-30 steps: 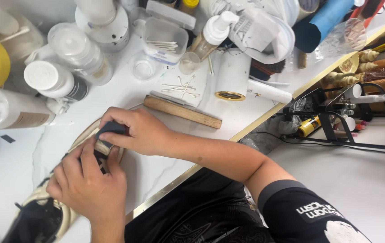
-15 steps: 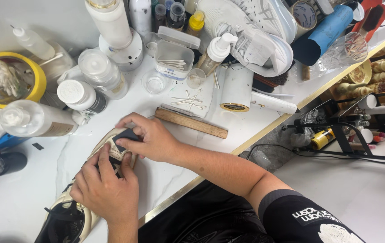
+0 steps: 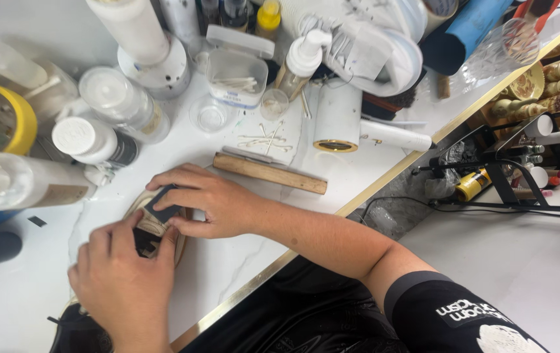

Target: The person applies a substance to the toe cap of a shoe using a small blue applicator, rubbing and smoothing it across the surface.

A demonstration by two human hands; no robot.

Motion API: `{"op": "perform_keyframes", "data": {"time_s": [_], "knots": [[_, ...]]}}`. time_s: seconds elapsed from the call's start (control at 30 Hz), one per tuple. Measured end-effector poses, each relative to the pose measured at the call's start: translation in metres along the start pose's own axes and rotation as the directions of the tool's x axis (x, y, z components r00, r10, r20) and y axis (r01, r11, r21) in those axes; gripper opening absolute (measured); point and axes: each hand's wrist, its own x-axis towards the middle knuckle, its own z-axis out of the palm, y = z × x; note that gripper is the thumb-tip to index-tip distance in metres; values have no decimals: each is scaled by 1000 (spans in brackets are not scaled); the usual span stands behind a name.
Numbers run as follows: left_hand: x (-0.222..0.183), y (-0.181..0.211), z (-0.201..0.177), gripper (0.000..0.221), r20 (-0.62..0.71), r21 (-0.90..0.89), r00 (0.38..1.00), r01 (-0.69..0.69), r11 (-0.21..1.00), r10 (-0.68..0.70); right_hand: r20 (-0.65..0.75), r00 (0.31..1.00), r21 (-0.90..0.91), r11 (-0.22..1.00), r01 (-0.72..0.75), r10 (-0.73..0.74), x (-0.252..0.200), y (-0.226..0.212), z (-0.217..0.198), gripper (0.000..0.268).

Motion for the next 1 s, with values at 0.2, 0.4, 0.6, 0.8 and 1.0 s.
{"op": "perform_keyframes", "data": {"time_s": [0.2, 0.4, 0.6, 0.8, 1.0], "knots": [[14, -3, -10, 47, 69, -48, 998, -10, 999, 13, 27, 1000, -111, 994, 20, -17, 3, -9, -7, 24], [11, -4, -7, 42, 9, -107, 1000, -1, 994, 2, 43, 999, -217, 976, 8, 2, 8, -15, -1, 30], [18, -4, -10, 46, 50, -128, 999, 16, 992, -10, 17, 999, -167, 985, -33, 37, 9, -15, 2, 33], [28, 0, -12, 45, 21, -114, 1000, -7, 993, 9, 55, 998, -215, 976, 23, -11, 10, -8, 4, 34], [22, -3, -8, 50, 73, -99, 997, 38, 994, -31, 52, 996, -188, 979, 79, -70, 6, -4, 7, 32]]}}
